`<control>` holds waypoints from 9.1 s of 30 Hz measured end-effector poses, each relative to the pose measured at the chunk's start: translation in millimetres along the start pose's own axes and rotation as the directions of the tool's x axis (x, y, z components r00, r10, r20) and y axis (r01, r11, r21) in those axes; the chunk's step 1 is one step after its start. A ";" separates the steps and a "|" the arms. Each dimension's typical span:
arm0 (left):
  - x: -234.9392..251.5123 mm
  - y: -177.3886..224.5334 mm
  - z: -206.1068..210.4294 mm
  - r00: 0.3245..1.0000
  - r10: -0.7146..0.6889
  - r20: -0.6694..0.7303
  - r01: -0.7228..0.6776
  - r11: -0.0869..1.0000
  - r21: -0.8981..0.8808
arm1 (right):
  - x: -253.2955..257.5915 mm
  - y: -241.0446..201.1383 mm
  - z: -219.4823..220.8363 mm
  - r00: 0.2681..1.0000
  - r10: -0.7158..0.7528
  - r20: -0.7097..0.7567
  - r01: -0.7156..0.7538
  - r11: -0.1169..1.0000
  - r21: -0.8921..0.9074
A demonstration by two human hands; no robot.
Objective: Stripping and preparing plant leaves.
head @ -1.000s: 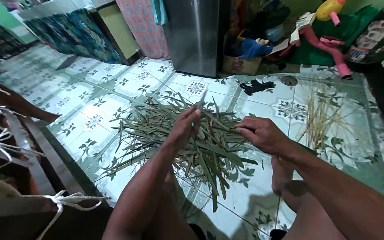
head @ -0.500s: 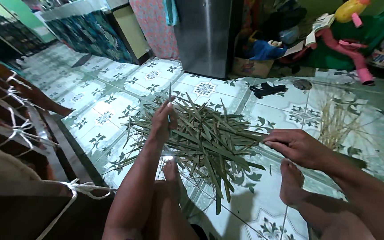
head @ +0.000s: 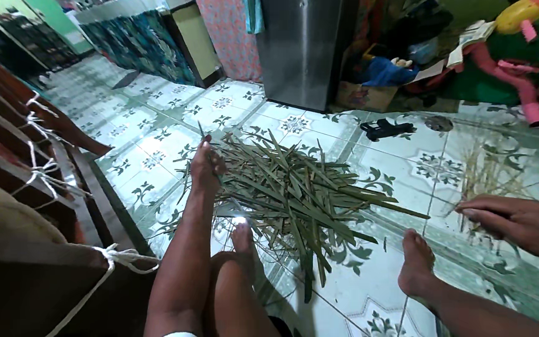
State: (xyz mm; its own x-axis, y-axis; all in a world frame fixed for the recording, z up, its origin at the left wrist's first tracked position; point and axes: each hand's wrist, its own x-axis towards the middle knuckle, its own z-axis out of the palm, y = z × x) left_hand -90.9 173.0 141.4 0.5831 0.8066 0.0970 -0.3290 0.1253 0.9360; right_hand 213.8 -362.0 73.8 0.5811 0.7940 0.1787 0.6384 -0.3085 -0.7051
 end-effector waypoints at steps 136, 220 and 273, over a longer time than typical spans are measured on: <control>-83.2 -37.0 141.8 0.723 -0.340 0.602 0.149 0.927 0.345 | 64.4 -161.6 91.2 0.949 0.071 0.306 -0.254 0.747 0.614; -102.9 -32.0 137.4 0.690 -0.398 0.604 0.251 0.915 0.317 | 51.1 -158.3 83.9 0.962 -0.119 0.246 -0.001 0.899 0.439; -69.2 -6.5 76.5 0.776 -0.226 0.589 0.203 0.973 0.107 | 49.3 -108.4 57.9 0.913 -0.116 0.392 -0.052 0.918 0.393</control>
State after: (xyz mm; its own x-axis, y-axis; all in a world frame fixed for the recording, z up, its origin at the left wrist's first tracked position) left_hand -72.3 72.3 154.5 0.9642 0.2575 0.0628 -0.1228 0.2238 0.9669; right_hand 144.0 -259.1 119.2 0.2582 0.9658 -0.0242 0.3574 -0.1187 -0.9264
